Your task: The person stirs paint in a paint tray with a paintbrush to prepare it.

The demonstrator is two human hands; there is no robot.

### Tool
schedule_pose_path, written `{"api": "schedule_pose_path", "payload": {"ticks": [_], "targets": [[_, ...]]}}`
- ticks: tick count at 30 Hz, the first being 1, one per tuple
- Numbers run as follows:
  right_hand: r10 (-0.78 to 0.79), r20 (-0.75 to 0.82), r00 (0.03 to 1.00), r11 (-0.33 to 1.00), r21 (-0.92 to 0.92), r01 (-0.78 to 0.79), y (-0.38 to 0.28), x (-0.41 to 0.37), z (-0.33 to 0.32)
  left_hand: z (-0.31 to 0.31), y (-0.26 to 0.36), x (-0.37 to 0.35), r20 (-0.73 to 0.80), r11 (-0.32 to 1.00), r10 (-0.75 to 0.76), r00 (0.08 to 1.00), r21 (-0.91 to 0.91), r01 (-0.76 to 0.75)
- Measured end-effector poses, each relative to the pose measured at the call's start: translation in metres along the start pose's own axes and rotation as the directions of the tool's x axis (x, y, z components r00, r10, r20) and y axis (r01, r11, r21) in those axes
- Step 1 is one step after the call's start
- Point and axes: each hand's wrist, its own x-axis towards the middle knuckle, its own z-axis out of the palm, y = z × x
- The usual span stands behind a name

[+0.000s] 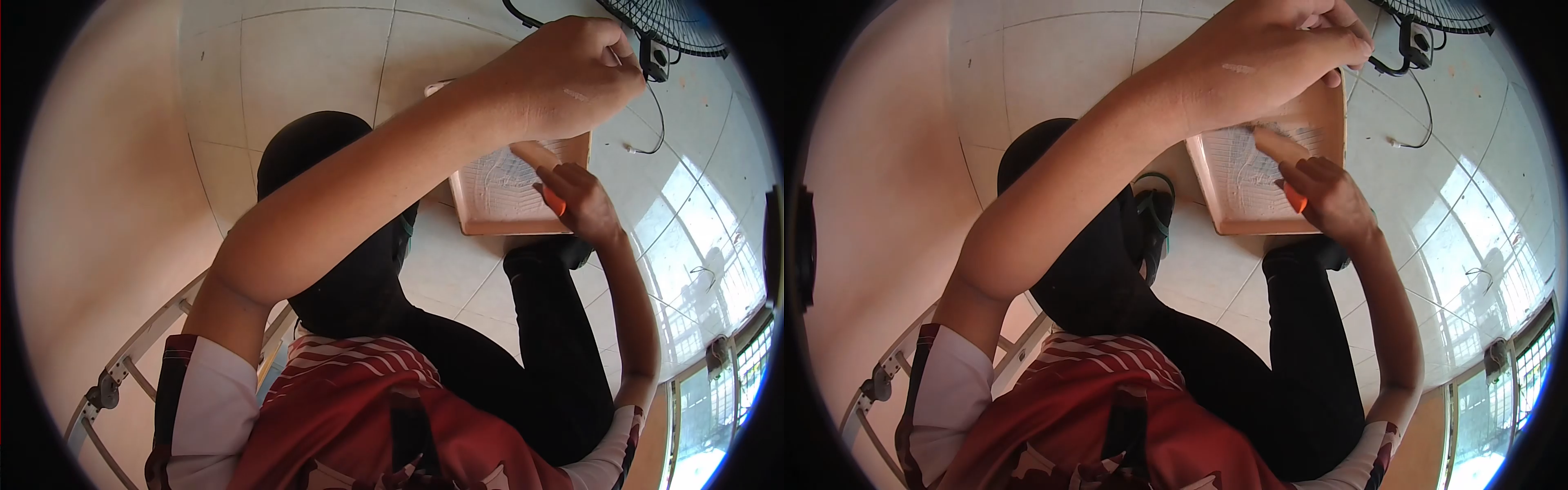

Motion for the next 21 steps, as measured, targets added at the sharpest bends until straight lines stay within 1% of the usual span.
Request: {"api": "schedule_pose_path", "payload": {"ticks": [1,2,4,5,6,8,9,10,12,14,15,16,18,20,21], "targets": [[0.041,-0.073,0.996,0.999,0.005,-0.041,0.002,-0.001,0.001,0.000,-0.001,0.000,0.003,1.000,0.004,1.000,0.004,-0.004],[0.042,-0.081,0.996,0.999,0.004,-0.042,0.000,-0.002,0.004,0.000,-0.003,0.000,0.004,1.000,0.007,1.000,0.017,-0.007],[-0.043,0.058,0.997,0.999,0.015,0.042,-0.013,-0.007,0.013,-0.002,-0.001,0.001,0.009,1.000,0.010,1.000,0.026,-0.011],[-0.077,0.092,0.993,0.997,0.032,0.075,-0.019,-0.014,0.029,-0.006,0.000,0.002,0.023,0.999,-0.009,1.000,0.035,0.008],[-0.075,0.094,0.993,0.997,0.030,0.072,-0.024,-0.021,0.042,-0.009,0.001,0.002,0.035,0.999,-0.030,0.999,0.043,0.028],[-0.123,0.251,0.960,0.985,0.152,0.087,-0.032,-0.032,0.060,-0.005,-0.004,0.003,0.011,1.000,-0.006,1.000,0.018,0.006],[-0.112,0.269,0.957,0.979,0.197,0.060,-0.036,-0.031,0.061,-0.006,-0.004,0.003,-0.009,1.000,0.014,1.000,-0.003,-0.014],[-0.114,0.268,0.957,0.978,0.198,0.061,-0.035,-0.030,0.059,-0.007,-0.005,0.002,-0.010,1.000,0.013,1.000,-0.001,-0.013],[-0.030,0.099,0.995,0.977,0.211,0.008,-0.029,-0.024,0.042,-0.007,-0.004,0.003,0.015,1.000,0.001,1.000,0.020,-0.002],[0.002,0.005,1.000,0.990,0.141,-0.003,-0.018,-0.009,0.017,-0.006,-0.002,0.001,0.012,0.999,-0.026,1.000,0.021,0.025],[0.004,-0.074,0.997,0.994,0.113,0.005,-0.012,-0.003,0.007,-0.006,-0.001,0.001,0.006,0.998,-0.050,0.999,0.026,0.050],[0.000,-0.079,0.997,0.994,0.111,0.008,-0.009,0.002,-0.003,-0.006,-0.004,0.002,0.006,0.999,-0.045,0.999,0.030,0.045],[0.055,-0.182,0.982,0.992,0.121,-0.033,-0.004,0.011,-0.019,-0.006,-0.008,0.004,0.036,1.000,0.029,0.999,0.006,-0.030],[0.056,-0.187,0.981,0.993,0.114,-0.035,0.002,0.018,-0.022,-0.005,-0.011,0.003,0.021,1.000,0.021,1.000,0.016,-0.022],[0.023,-0.176,0.984,0.997,0.074,-0.010,0.005,0.023,-0.021,-0.006,-0.011,0.003,0.004,1.000,0.012,1.000,0.028,-0.012]]}}
